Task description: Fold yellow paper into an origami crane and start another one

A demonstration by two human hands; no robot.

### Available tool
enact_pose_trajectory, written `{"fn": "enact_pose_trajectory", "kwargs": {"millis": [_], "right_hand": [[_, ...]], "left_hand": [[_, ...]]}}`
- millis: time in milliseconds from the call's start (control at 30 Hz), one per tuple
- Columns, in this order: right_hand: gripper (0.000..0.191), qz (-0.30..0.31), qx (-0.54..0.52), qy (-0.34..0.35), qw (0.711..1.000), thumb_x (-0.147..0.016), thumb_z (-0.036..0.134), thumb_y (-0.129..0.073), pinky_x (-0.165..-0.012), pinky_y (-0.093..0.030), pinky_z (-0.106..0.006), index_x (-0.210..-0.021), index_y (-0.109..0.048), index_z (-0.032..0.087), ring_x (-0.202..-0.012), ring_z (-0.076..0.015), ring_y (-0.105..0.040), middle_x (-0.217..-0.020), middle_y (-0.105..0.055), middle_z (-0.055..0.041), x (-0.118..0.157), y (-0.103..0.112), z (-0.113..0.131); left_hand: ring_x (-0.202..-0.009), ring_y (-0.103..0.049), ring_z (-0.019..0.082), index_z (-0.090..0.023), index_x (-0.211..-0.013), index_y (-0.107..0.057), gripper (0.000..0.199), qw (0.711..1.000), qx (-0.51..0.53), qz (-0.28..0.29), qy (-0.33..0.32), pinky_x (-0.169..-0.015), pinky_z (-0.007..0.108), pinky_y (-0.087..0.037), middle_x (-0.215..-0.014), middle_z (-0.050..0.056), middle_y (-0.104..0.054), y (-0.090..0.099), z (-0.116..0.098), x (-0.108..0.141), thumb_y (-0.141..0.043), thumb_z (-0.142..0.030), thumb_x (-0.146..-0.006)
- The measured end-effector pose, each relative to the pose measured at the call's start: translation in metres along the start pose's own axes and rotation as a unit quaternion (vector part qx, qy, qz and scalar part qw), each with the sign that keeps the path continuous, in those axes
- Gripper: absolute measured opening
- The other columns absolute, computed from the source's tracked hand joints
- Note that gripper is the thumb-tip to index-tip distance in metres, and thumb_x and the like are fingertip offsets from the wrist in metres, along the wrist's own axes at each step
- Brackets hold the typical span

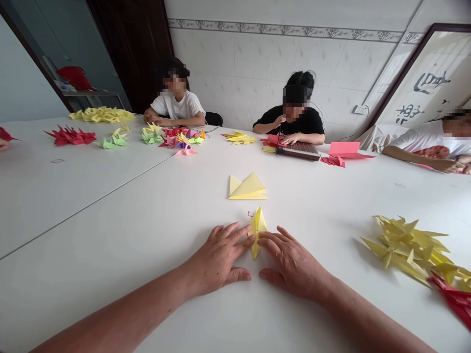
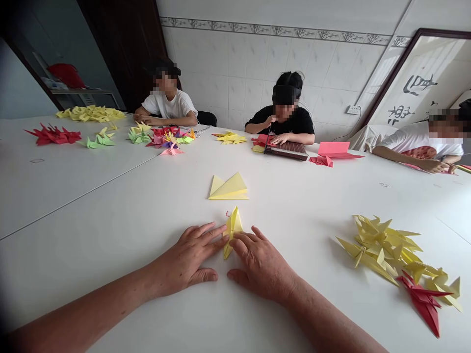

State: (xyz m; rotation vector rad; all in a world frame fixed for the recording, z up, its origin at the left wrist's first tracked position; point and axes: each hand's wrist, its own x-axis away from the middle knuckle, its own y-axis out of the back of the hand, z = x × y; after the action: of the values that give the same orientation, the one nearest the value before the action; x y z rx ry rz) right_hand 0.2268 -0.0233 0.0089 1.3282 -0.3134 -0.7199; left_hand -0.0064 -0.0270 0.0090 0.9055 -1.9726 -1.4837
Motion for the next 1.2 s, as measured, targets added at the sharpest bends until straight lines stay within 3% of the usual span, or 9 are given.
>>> {"fn": "enact_pose_trajectory", "kwargs": {"millis": [167, 467, 633, 767, 933, 1200], "right_hand": [[0.051, -0.001, 0.051, 0.029, 0.998, -0.088, 0.043, -0.054, -0.109, -0.027, -0.052, -0.133, -0.043, 0.020, -0.123, -0.0260, -0.046, -0.130, -0.051, -0.0165, -0.001, -0.004, 0.003], [0.043, 0.017, 0.049, 0.004, 0.999, -0.089, 0.052, -0.050, -0.109, -0.026, -0.053, -0.120, -0.057, 0.024, -0.119, -0.0265, -0.049, -0.131, -0.050, -0.0151, -0.002, -0.003, 0.003], [0.044, 0.029, 0.027, 0.000, 0.999, -0.088, 0.056, -0.049, -0.110, -0.021, -0.056, -0.121, -0.057, 0.029, -0.134, -0.0299, -0.032, -0.133, -0.049, -0.0113, -0.003, -0.002, 0.000], [0.048, 0.042, 0.003, -0.009, 0.999, -0.088, 0.056, -0.048, -0.110, -0.021, -0.054, -0.124, -0.055, 0.025, -0.140, -0.0324, -0.018, -0.149, -0.030, -0.0138, -0.004, -0.004, -0.003], [0.057, 0.072, -0.020, -0.010, 0.997, -0.090, 0.059, -0.041, -0.111, -0.021, -0.054, -0.135, -0.046, 0.025, -0.140, -0.0310, -0.020, -0.150, -0.029, -0.0139, -0.006, -0.002, -0.003], [0.061, 0.059, 0.001, 0.010, 0.998, -0.088, 0.062, -0.042, -0.109, -0.021, -0.057, -0.137, -0.042, 0.028, -0.140, -0.0331, -0.019, -0.152, -0.024, -0.0151, -0.007, -0.002, -0.005]], "left_hand": [[-0.138, -0.019, 0.039, -0.028, -0.146, -0.028, 0.073, 1.000, -0.007, -0.007, -0.002, -0.106, 0.056, -0.021, -0.153, 0.006, -0.026, -0.002, -0.001, 0.001, -0.037, -0.067, -0.084], [-0.139, -0.019, 0.036, -0.028, -0.140, -0.037, 0.066, 0.999, -0.032, -0.021, -0.001, -0.106, 0.061, -0.020, -0.150, 0.006, -0.033, 0.007, -0.006, -0.002, -0.034, -0.066, -0.086], [-0.141, -0.015, 0.035, -0.025, -0.139, -0.039, 0.067, 0.999, -0.049, -0.006, -0.006, -0.107, 0.062, -0.019, -0.153, 0.007, -0.026, 0.009, -0.007, -0.005, -0.030, -0.066, -0.087], [-0.142, -0.012, 0.034, -0.025, -0.140, -0.036, 0.068, 0.999, -0.046, -0.004, -0.014, -0.108, 0.062, -0.017, -0.154, 0.007, -0.023, 0.008, -0.007, -0.006, -0.033, -0.066, -0.086], [-0.141, -0.014, 0.035, -0.021, -0.138, -0.036, 0.071, 0.999, -0.037, 0.003, -0.013, -0.108, 0.063, -0.015, -0.153, 0.012, -0.024, 0.003, -0.008, -0.007, -0.033, -0.068, -0.085], [-0.140, -0.018, 0.036, -0.021, -0.132, -0.043, 0.068, 0.999, -0.030, -0.020, -0.030, -0.108, 0.064, -0.016, -0.152, 0.014, -0.027, 0.001, -0.004, -0.008, -0.037, -0.068, -0.083]]}}
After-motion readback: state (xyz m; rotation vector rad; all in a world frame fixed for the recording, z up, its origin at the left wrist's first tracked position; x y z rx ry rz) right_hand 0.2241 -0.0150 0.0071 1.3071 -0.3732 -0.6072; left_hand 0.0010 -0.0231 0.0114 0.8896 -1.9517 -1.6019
